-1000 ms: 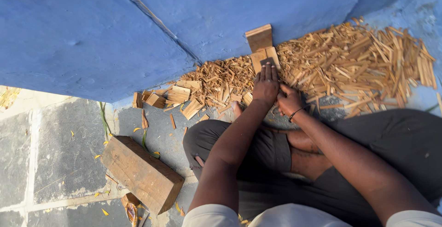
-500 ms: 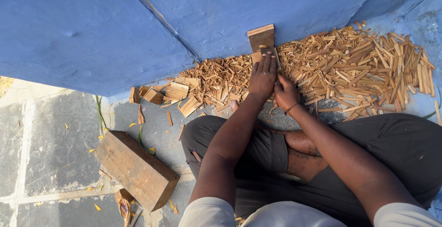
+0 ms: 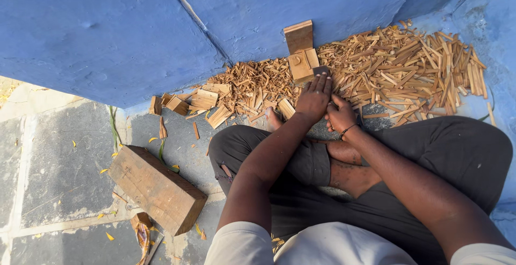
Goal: The person sits on the floor and uses a chisel to carve a small wooden block. They repeatedly strike the chisel with a mallet to shape the wood, creating a pile of wood shavings.
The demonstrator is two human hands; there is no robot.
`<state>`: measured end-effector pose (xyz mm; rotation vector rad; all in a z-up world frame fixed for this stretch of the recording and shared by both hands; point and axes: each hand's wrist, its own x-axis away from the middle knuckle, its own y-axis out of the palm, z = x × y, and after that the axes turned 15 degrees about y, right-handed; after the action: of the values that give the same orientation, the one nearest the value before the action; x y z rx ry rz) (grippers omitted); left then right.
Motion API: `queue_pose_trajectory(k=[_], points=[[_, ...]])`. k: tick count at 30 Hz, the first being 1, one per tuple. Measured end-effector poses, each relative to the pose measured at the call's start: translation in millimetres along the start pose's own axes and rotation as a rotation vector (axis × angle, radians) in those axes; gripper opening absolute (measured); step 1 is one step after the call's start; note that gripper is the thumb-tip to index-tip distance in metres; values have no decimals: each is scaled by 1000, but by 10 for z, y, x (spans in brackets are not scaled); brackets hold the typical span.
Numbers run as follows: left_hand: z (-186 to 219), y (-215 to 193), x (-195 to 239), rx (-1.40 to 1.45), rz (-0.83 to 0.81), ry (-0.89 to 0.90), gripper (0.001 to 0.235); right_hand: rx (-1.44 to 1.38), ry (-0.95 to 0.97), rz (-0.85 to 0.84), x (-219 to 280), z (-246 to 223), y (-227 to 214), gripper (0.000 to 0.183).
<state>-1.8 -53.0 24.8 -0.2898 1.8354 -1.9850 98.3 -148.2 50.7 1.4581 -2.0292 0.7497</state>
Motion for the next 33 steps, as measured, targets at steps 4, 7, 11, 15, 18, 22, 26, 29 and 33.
queue_pose_trajectory(k=[4, 7, 11, 15, 18, 22, 26, 29, 33], points=[[-36, 11, 62, -51, -10, -68, 63, 72, 23, -49, -16, -73, 21, 54], [-70, -2, 56, -52, -11, -102, 63, 129, 38, -42, -25, -168, 18, 54], [-94, 59, 24, 30, -26, -158, 62, 148, 97, -50, -90, -236, 28, 52], [-330, 164, -123, -2, 17, -131, 65, 105, 103, -48, -333, -337, 73, 51], [-480, 278, -247, -77, -65, -120, 65, 17, 90, -50, -585, -251, 176, 54], [-752, 261, -379, -11, -55, -134, 69, -30, 33, -44, -948, -285, 287, 56], [-697, 152, -253, 52, 99, -139, 76, -27, 13, -59, -916, -240, 319, 54], [-621, -68, -217, 161, 191, -263, 84, -62, 20, -106, -853, -272, 269, 53], [-777, -41, -144, 285, 331, -444, 70, -233, -234, -122, -827, -94, 259, 51]])
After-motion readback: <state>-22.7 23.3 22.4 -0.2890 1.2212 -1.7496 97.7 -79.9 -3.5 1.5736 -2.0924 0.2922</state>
